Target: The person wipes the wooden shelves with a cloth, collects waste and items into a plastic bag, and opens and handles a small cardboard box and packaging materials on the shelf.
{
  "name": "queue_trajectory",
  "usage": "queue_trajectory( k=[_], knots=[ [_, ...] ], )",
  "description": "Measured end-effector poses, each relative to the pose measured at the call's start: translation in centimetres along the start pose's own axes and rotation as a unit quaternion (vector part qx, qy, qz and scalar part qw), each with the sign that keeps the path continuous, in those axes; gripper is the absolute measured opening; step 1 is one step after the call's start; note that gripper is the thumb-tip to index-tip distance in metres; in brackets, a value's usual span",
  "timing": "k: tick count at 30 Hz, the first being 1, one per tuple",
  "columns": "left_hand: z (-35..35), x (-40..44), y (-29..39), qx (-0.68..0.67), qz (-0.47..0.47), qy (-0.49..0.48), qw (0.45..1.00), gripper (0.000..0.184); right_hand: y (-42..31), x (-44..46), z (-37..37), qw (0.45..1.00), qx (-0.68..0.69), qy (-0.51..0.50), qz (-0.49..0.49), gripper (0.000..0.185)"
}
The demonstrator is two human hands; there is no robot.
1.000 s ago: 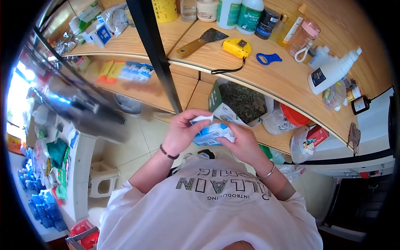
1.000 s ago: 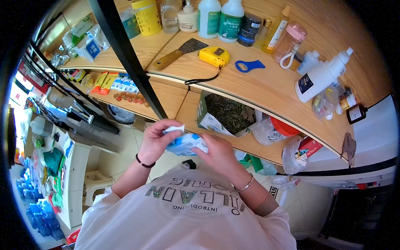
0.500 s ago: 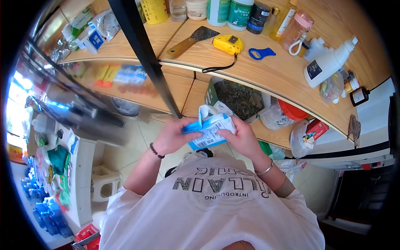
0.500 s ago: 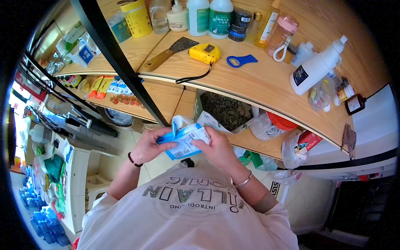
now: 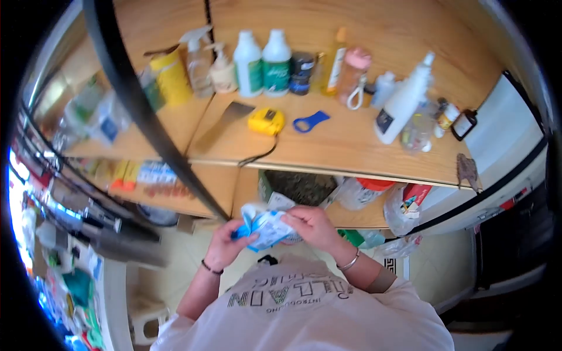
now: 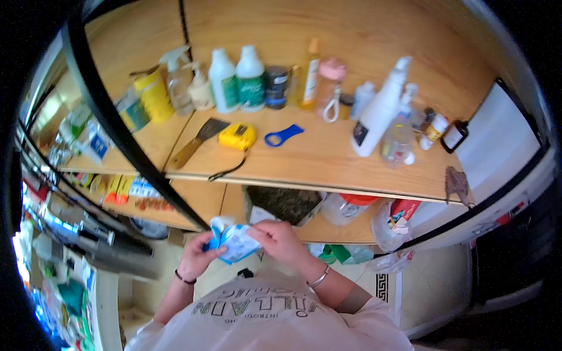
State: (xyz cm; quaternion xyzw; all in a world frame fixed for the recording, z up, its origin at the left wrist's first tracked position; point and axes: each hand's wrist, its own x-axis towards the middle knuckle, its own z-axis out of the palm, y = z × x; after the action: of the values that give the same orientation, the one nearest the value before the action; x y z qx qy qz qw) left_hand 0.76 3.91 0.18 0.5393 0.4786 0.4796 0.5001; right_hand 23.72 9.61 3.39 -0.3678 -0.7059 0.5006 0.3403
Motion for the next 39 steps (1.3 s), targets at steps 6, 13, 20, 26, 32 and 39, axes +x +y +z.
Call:
queue_trajectory(
  k=[6,13,20,26,32,39],
  knots=[
    [0.7,0.3,0.6,-0.063,-0.004,0.01,0.998,0.022,-1.3,0.0,-0.3,0.988,-0.056,0.064,-0.128,0.015],
    [1.0,0.7,2.3,-0.081,-0.031,-0.103,0.991,0.038,-2.1,0.1,0.2,0.993,-0.031,0.011,-0.117,0.017],
    [0.9,0.6,3.6,-0.235,-0.035,-0.012,0.971,0.031,-0.4,-0.3,0.9,0.997,0.072,0.013,-0.033,0.042],
    [1.4,0.4,3.8,-0.221,0.006,-0.008,0.975,0.036,1.4,0.0,1.7,0.996,0.093,0.013,0.005,0.027],
    [1.4,0.9,2.9,-0.171,0.036,0.009,0.985,0.029,-1.3,0.4,0.9,0.995,0.099,0.028,0.012,0.024],
    [1.2,1.2,4.3,-0.136,0.073,0.056,0.986,0.022,-2.5,1.2,1.4,0.976,0.218,0.014,-0.023,0.019]
  ],
)
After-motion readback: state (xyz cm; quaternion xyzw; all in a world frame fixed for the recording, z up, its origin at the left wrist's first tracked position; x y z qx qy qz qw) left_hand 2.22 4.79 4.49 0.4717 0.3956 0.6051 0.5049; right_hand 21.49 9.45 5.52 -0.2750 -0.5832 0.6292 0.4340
